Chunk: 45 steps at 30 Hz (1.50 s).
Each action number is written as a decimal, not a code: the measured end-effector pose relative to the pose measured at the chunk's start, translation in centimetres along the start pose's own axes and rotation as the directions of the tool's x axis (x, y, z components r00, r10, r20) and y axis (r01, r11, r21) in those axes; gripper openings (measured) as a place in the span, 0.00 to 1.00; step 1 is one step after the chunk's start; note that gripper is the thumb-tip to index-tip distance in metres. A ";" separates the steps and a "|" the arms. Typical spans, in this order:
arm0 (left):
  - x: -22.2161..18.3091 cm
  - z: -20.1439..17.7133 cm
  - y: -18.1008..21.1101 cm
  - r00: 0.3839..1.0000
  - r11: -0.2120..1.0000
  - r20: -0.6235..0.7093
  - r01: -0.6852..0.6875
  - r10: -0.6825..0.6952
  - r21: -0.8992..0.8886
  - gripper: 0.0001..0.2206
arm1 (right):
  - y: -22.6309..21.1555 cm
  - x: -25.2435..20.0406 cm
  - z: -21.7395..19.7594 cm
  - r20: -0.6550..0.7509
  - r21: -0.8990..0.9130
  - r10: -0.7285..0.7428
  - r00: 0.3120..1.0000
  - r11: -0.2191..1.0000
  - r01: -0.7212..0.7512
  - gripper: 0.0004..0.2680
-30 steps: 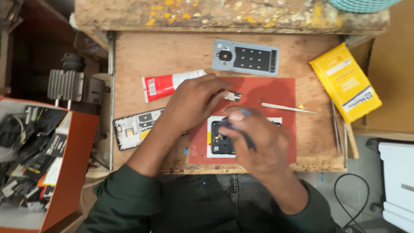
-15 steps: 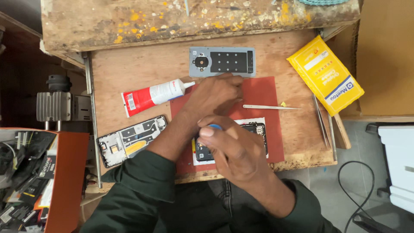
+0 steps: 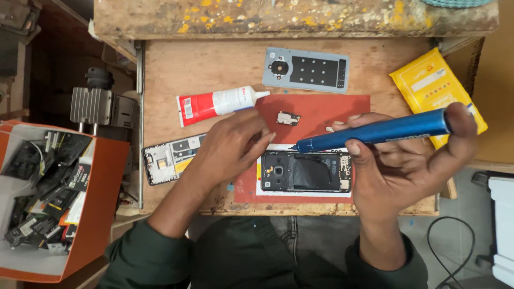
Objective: The person uses a blue precision screwdriver to remove and install screws on a disassembled smartphone. They handle the phone's internal components, including the battery and camera module, and place parts on the workbench.
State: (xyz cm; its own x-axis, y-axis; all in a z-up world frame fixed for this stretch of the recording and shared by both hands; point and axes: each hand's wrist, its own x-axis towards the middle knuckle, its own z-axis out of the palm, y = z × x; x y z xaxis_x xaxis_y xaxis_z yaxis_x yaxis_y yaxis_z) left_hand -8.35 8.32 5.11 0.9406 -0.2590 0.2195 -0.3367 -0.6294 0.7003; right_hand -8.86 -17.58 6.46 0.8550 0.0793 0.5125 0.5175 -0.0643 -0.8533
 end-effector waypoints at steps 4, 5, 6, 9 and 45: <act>-2.2 -0.3 1.0 0.989 0.980 0.061 0.142 -0.134 -0.138 0.08 | -0.7 -0.5 0.4 0.001 -0.039 0.007 1.000 0.999 -0.006 0.30; -2.4 -0.2 1.1 0.985 0.972 0.081 0.167 -0.155 -0.167 0.07 | -0.9 -0.6 0.7 0.010 -0.021 0.003 1.000 1.000 -0.002 0.30; -2.5 -0.1 1.2 0.988 0.976 0.072 0.146 -0.136 -0.163 0.07 | -1.1 -0.7 0.8 0.020 -0.020 0.004 1.000 1.000 -0.003 0.30; -2.6 0.3 1.3 0.994 0.982 0.059 0.097 -0.089 -0.160 0.08 | -1.7 -0.9 1.1 0.038 -0.041 0.001 0.999 0.999 0.001 0.30; -2.1 -0.1 1.6 0.993 0.993 0.118 -0.001 0.015 -0.115 0.09 | -1.4 -0.3 1.4 0.149 0.080 0.006 0.989 0.997 -0.018 0.28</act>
State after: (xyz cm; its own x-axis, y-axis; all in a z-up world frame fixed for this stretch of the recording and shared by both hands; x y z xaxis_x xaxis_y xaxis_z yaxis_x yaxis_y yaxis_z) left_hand -10.83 7.90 5.83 0.9238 -0.3530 0.1481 -0.3306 -0.5404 0.7737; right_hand -9.89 -16.10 7.34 0.8434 0.2261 0.4873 0.4974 0.0142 -0.8674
